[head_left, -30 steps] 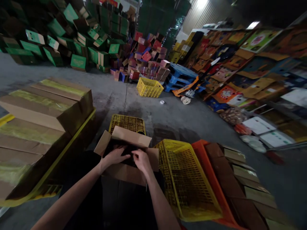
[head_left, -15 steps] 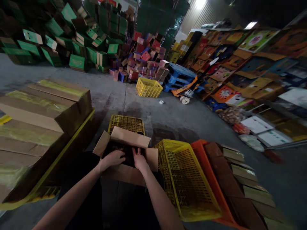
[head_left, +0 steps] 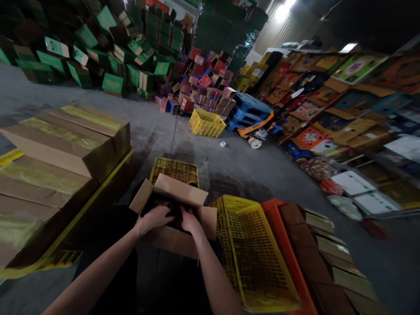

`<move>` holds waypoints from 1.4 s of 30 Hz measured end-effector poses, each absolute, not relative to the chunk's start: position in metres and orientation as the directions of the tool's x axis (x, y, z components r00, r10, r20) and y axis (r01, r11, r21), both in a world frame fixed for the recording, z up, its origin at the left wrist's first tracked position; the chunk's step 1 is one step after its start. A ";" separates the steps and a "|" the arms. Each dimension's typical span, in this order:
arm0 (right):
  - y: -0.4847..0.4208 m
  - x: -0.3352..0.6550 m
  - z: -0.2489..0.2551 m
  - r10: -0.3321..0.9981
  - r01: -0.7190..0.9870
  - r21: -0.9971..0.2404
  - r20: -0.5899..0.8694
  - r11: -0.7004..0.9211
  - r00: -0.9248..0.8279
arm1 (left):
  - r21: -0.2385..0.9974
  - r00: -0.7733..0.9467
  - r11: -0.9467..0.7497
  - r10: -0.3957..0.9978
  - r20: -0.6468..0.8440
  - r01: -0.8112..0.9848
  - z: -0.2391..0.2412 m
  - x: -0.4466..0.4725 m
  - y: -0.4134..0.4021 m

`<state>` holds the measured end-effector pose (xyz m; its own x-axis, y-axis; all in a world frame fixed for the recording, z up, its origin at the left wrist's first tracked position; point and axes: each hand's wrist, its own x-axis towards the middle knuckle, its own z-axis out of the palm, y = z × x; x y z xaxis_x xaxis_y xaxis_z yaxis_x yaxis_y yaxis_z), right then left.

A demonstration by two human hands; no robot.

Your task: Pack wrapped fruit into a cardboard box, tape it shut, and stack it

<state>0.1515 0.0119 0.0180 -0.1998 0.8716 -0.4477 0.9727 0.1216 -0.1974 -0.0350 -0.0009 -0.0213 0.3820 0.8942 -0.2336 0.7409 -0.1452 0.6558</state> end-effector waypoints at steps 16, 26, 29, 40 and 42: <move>0.005 0.156 0.043 0.853 0.556 -0.824 -0.210 0.109 -0.477 | 0.812 0.331 -0.072 0.931 -0.154 0.580 -0.015 -0.041 -0.004; 0.015 0.174 0.039 0.851 0.914 -0.357 -0.402 0.193 -0.337 | 0.831 0.155 -0.098 0.988 0.014 0.547 -0.011 -0.045 0.001; 0.011 0.158 0.021 0.824 0.951 -0.261 -0.492 0.167 -0.280 | 0.817 0.062 -0.076 0.997 0.049 0.571 -0.013 -0.043 -0.002; 0.010 0.157 0.055 0.832 0.946 -0.148 -0.451 0.287 -0.323 | 0.843 -0.086 -0.058 0.989 0.123 0.535 -0.004 -0.046 -0.014; 0.015 0.150 0.057 0.804 0.931 -0.197 -0.470 0.306 -0.364 | 0.865 -0.110 -0.066 0.984 0.138 0.498 0.000 -0.046 -0.011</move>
<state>0.1496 0.0152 0.0573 -0.3635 0.8043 -0.4701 0.9315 0.3061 -0.1965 -0.0463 -0.0115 0.0004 -0.1096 0.9843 0.1381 0.4983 -0.0658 0.8645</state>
